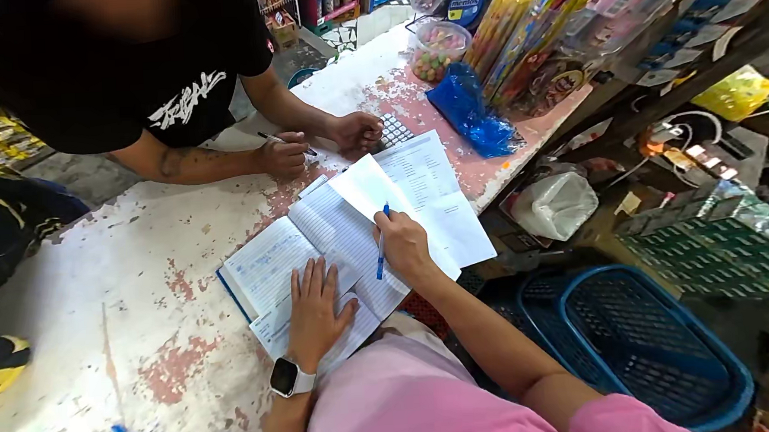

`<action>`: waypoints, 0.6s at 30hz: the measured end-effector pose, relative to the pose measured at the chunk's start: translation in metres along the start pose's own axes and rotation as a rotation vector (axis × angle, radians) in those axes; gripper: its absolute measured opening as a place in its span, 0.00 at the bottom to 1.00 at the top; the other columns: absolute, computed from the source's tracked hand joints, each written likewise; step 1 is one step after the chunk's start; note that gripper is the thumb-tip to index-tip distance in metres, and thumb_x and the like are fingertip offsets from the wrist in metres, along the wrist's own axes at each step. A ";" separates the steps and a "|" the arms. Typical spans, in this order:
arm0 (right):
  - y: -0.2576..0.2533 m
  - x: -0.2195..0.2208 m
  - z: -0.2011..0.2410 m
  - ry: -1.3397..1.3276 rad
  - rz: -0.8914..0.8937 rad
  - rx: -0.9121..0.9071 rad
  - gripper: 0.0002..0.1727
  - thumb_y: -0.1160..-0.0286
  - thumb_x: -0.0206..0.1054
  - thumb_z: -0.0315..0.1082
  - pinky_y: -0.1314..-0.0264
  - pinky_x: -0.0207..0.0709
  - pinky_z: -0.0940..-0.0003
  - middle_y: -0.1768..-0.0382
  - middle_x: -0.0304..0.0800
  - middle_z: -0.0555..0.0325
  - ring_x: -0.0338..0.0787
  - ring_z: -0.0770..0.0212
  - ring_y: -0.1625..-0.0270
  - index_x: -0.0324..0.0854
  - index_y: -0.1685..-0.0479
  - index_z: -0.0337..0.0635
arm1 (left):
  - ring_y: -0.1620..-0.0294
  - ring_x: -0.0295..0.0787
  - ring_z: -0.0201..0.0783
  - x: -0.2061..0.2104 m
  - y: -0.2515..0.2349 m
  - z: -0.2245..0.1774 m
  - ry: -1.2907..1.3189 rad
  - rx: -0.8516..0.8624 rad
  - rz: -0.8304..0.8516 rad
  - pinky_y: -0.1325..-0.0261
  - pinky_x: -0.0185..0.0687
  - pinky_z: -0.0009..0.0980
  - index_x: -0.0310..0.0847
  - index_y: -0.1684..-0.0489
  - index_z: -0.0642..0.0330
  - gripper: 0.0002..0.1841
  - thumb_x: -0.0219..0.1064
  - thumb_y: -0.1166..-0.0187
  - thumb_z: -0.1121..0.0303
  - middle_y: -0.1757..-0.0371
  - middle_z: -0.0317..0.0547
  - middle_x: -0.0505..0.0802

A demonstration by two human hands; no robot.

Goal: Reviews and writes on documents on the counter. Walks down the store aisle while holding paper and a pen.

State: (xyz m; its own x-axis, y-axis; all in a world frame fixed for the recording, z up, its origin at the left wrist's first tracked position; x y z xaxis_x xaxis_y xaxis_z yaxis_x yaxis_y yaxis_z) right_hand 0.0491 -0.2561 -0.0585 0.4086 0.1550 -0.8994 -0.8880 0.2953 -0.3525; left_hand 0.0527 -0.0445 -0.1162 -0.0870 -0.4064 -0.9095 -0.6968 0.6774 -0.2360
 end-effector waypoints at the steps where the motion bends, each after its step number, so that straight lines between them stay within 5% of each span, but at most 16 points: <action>1: 0.000 0.000 0.000 0.004 -0.005 -0.002 0.07 0.23 0.67 0.30 0.69 0.82 0.52 0.67 0.90 0.39 0.93 0.39 0.62 0.88 0.62 0.36 | 0.13 0.66 0.66 0.000 0.000 0.000 -0.003 0.002 -0.008 0.13 0.45 0.70 0.78 0.22 0.64 0.42 0.50 0.19 0.34 0.17 0.64 0.77; 18: 0.008 0.008 -0.002 -0.009 -0.058 -0.030 0.08 0.24 0.67 0.32 0.70 0.83 0.53 0.68 0.91 0.42 0.93 0.41 0.64 0.90 0.63 0.38 | 0.14 0.67 0.64 0.004 0.001 0.003 -0.018 0.029 -0.054 0.13 0.46 0.68 0.79 0.24 0.63 0.44 0.47 0.19 0.32 0.18 0.64 0.78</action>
State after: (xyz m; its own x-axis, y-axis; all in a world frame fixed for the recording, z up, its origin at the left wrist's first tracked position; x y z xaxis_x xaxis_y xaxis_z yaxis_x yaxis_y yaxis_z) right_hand 0.0452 -0.2543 -0.0687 0.4616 0.1472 -0.8748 -0.8685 0.2757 -0.4119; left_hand 0.0540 -0.0433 -0.1208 -0.0374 -0.4319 -0.9011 -0.6794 0.6723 -0.2940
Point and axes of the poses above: each hand's wrist, its own y-axis away from the middle knuckle, its own x-axis out of the palm, z = x × y, the point moved 3 cm from there along -y, towards the middle knuckle
